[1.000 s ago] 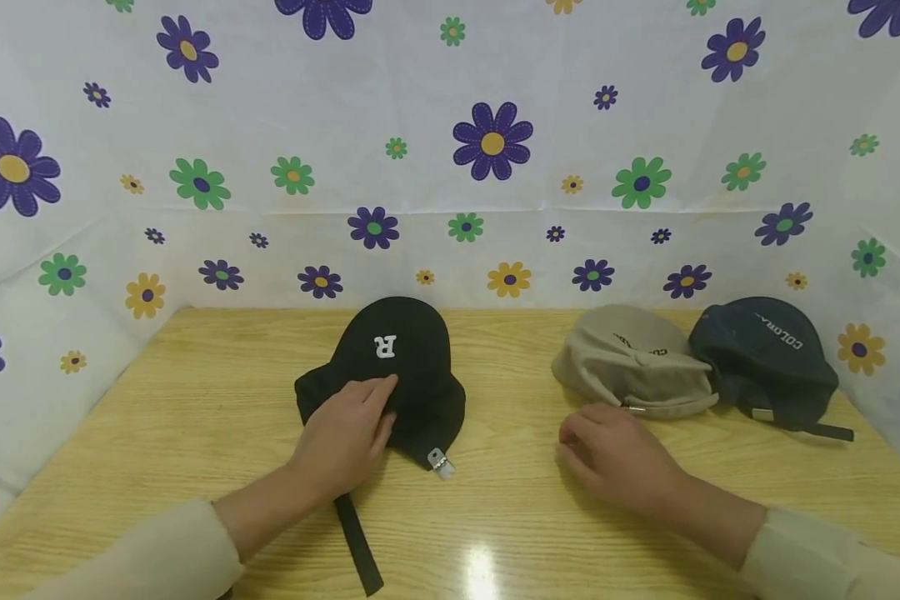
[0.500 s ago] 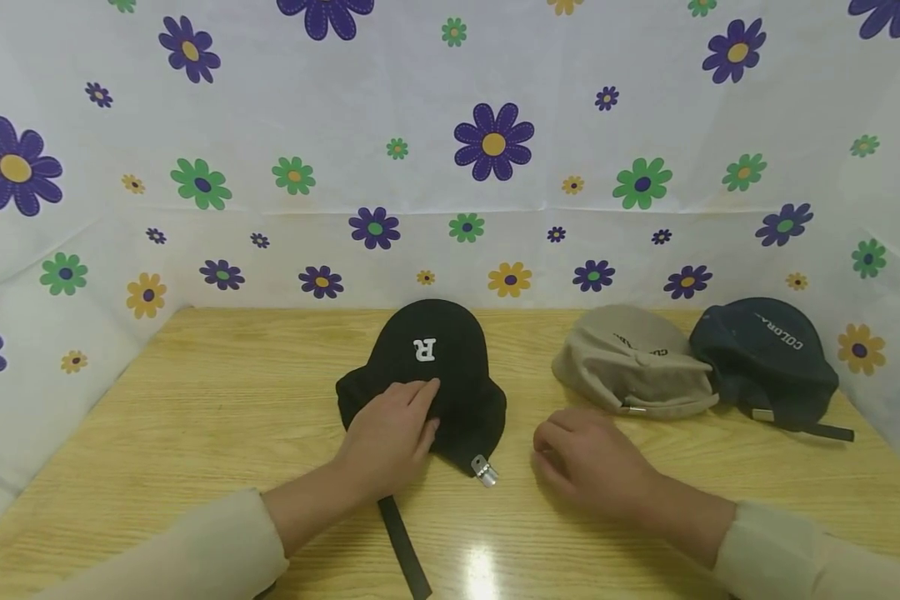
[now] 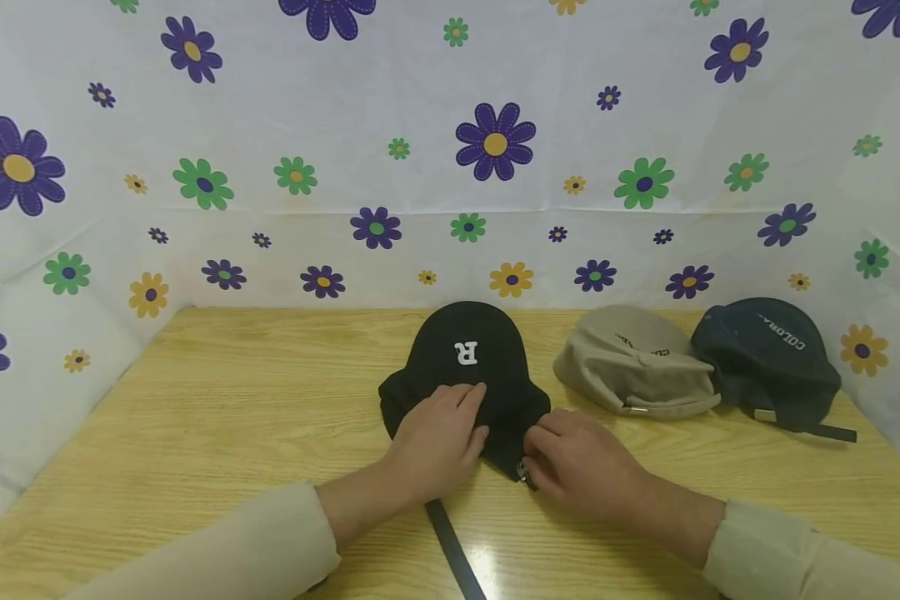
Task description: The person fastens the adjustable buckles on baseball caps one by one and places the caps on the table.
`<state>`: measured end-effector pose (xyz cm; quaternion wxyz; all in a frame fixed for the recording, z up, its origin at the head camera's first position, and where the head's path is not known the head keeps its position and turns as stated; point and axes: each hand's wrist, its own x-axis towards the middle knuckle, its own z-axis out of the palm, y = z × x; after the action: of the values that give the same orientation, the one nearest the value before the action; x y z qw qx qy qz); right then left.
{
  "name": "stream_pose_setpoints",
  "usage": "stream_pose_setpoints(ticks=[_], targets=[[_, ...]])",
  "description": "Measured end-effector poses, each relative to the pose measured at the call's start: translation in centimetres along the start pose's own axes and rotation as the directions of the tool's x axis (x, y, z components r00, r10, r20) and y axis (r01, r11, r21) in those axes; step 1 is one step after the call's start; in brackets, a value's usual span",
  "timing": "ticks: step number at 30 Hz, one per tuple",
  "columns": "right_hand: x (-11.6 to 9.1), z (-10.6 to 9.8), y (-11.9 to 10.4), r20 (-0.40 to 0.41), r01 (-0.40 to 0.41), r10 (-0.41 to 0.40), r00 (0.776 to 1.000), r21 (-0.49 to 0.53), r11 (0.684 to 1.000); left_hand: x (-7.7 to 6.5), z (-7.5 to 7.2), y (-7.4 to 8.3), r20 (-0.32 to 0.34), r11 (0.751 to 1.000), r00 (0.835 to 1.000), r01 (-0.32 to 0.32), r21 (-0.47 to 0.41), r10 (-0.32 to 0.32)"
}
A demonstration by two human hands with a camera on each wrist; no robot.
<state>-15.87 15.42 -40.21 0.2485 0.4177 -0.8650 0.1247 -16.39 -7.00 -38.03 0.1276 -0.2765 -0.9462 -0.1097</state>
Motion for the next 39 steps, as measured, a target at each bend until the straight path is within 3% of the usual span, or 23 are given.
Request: stream_pose_setpoints(ticks=[6,10,14,17,24,27,29,31,34,36,39], targets=[[0.0,0.2,0.0,-0.014,0.020,-0.020,1.000,-0.008,1.000,-0.2,-0.1,-0.1,-0.026,0.998,1.000,0.001,-0.068,-0.003],[0.1,0.1,-0.2,-0.014,0.046,-0.046,0.999,-0.005,0.999,-0.8,-0.7,-1.0,-0.121,0.988,0.993,-0.030,-0.154,0.011],[0.2,0.0,-0.3,-0.023,0.067,-0.067,0.997,0.008,0.998,-1.5,-1.1,-2.3,-0.291,0.977,0.955,-0.111,-0.182,0.054],[0.1,-0.1,-0.4,-0.016,0.073,-0.073,0.997,0.019,0.997,-2.1,-1.4,-3.3,-0.372,0.970,0.926,-0.138,-0.198,0.056],[-0.1,-0.5,-0.6,0.092,0.031,-0.033,0.995,0.028,0.999,-4.0,-2.0,-5.0,-0.422,0.972,0.906,-0.125,-0.198,0.030],[-0.1,-0.6,-0.6,0.161,0.008,-0.011,0.987,0.022,1.000,-4.8,-2.1,-5.6,-0.441,0.976,0.894,-0.159,-0.150,0.077],[-0.1,-0.6,-0.6,0.190,0.006,-0.009,0.982,0.019,1.000,-5.2,-2.0,-5.9,-0.445,0.971,0.884,-0.212,-0.108,0.143],[-0.1,-0.6,-0.6,0.197,0.014,-0.017,0.980,0.016,1.000,-5.5,-1.9,-5.9,-0.441,0.956,0.866,-0.289,-0.058,0.235],[-0.1,-0.5,-0.6,0.191,0.028,-0.031,0.981,0.019,0.999,-5.5,-1.6,-5.6,-0.415,0.901,0.818,-0.433,0.011,0.399],[-0.2,-0.4,-0.5,0.200,0.026,-0.029,0.979,0.021,0.999,-5.3,-1.3,-5.1,-0.381,0.844,0.772,-0.535,0.044,0.509],[-0.2,-0.5,-0.6,0.229,0.003,-0.010,0.973,0.032,0.999,-5.1,-1.0,-4.2,-0.293,0.734,0.693,-0.678,0.046,0.659]])
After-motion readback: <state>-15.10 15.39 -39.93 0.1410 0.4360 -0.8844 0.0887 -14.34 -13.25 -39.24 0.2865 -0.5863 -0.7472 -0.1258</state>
